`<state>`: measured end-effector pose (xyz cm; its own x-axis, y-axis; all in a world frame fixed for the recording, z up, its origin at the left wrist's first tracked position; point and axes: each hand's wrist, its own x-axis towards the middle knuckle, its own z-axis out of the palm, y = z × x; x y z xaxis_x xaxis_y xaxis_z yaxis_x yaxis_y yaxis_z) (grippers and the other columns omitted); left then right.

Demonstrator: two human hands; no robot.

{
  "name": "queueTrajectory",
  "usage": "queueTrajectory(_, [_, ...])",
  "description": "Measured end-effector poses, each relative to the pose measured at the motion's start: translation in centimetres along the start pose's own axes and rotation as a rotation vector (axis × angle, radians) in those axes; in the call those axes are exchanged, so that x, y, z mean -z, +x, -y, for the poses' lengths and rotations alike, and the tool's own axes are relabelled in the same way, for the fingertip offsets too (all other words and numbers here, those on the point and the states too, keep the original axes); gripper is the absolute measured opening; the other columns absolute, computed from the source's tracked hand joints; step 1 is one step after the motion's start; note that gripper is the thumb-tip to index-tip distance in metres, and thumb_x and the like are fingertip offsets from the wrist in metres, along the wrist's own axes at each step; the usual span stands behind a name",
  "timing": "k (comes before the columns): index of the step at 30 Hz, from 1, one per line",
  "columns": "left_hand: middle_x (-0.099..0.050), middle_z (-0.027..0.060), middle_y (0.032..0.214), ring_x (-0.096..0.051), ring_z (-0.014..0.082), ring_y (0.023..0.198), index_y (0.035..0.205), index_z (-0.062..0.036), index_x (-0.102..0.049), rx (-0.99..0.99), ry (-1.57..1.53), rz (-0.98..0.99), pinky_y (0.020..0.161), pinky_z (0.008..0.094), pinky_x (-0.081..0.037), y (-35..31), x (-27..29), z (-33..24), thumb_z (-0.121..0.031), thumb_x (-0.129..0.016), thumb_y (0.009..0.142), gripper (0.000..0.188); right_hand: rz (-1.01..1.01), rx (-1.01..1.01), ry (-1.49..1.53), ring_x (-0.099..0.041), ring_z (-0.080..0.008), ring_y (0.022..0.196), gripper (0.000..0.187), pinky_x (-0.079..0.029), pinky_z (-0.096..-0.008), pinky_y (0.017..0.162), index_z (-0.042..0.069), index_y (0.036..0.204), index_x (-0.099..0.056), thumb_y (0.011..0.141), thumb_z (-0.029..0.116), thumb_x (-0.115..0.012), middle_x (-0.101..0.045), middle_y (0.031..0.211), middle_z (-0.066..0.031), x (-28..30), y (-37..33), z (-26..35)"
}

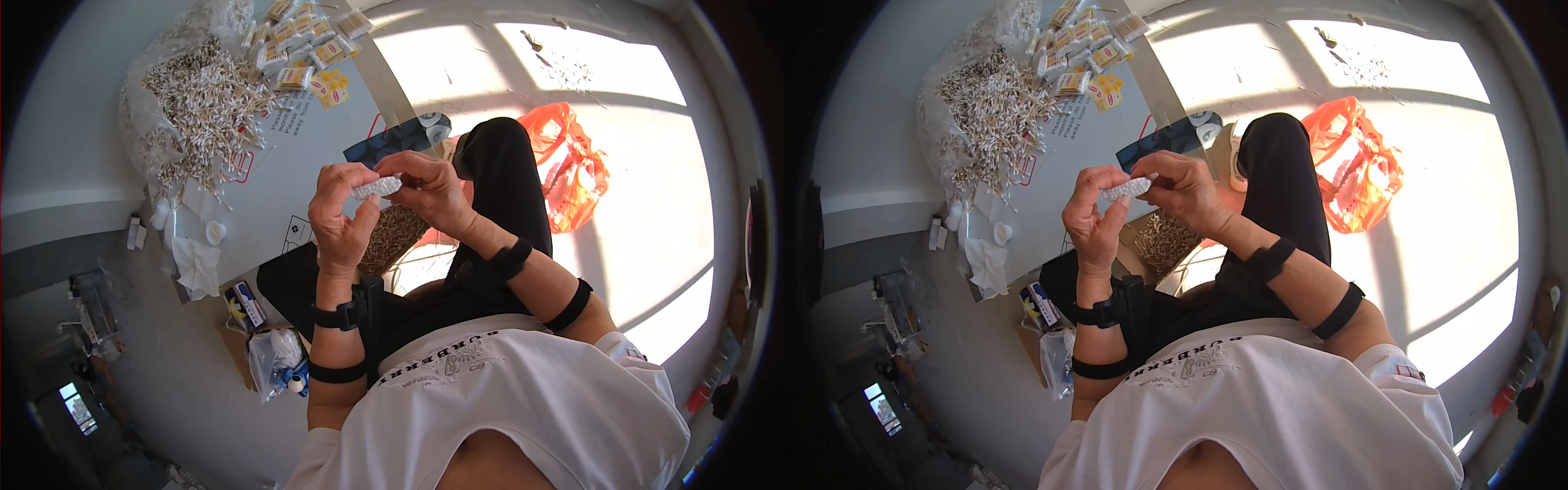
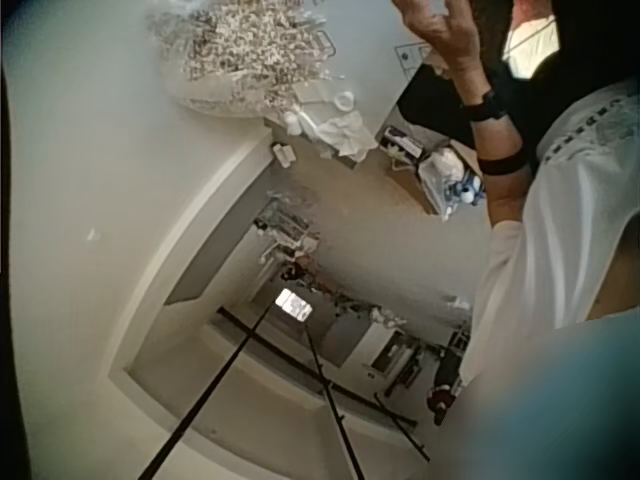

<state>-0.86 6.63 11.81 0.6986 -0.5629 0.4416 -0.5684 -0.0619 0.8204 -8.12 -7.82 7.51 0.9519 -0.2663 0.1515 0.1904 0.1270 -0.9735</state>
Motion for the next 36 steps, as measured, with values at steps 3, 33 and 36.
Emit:
queueTrajectory(3, [-0.061, 0.008, 0.089, -0.058, 0.0233, 0.086, 0.089, -0.0026, -0.062, 0.001, 0.01, -0.007, 0.076, 0.033, -0.048, 0.0, 0.0, -0.3, 0.004, -0.062, 0.067, 0.023, -0.001, -0.012, 0.063, -0.057, -0.0044, 0.078, 0.027, -0.048, -0.0207, 0.065, 0.0, 0.104, -0.064, 0.078, -0.008, -0.069, -0.06, 0.092, -0.0003, -0.1, 0.0, -0.4])
queueTrajectory(33, [-0.061, 0.0107, 0.091, -0.063, 0.0263, 0.077, 0.089, -0.0023, -0.063, -0.121, 0.24, -0.016, 0.066, 0.033, -0.052, 0.1, 0.0, -1.2, 0.007, -0.072, 0.073, 0.021, 0.053, -0.098, 0.015, -0.06, -0.0048, 0.073, 0.024, -0.052, -0.0202, 0.065, 0.0, 0.112, -0.059, 0.089, 0.0, -0.063, -0.064, 0.087, -0.0013, 0.0, -0.3, 1.3])
queueTrajectory(36, [-0.061, 0.0109, 0.091, -0.062, 0.0267, 0.077, 0.088, -0.0021, -0.062, -0.124, 0.251, -0.015, 0.066, 0.0334, -0.052, 0.2, 0.0, -1.4, 0.007, -0.072, 0.072, 0.02, 0.048, -0.092, 0.027, -0.06, -0.0057, 0.071, 0.021, -0.051, -0.0214, 0.063, -0.001, 0.11, -0.058, 0.089, 0.001, -0.063, -0.063, 0.085, -0.0025, -0.1, -0.3, 1.4])
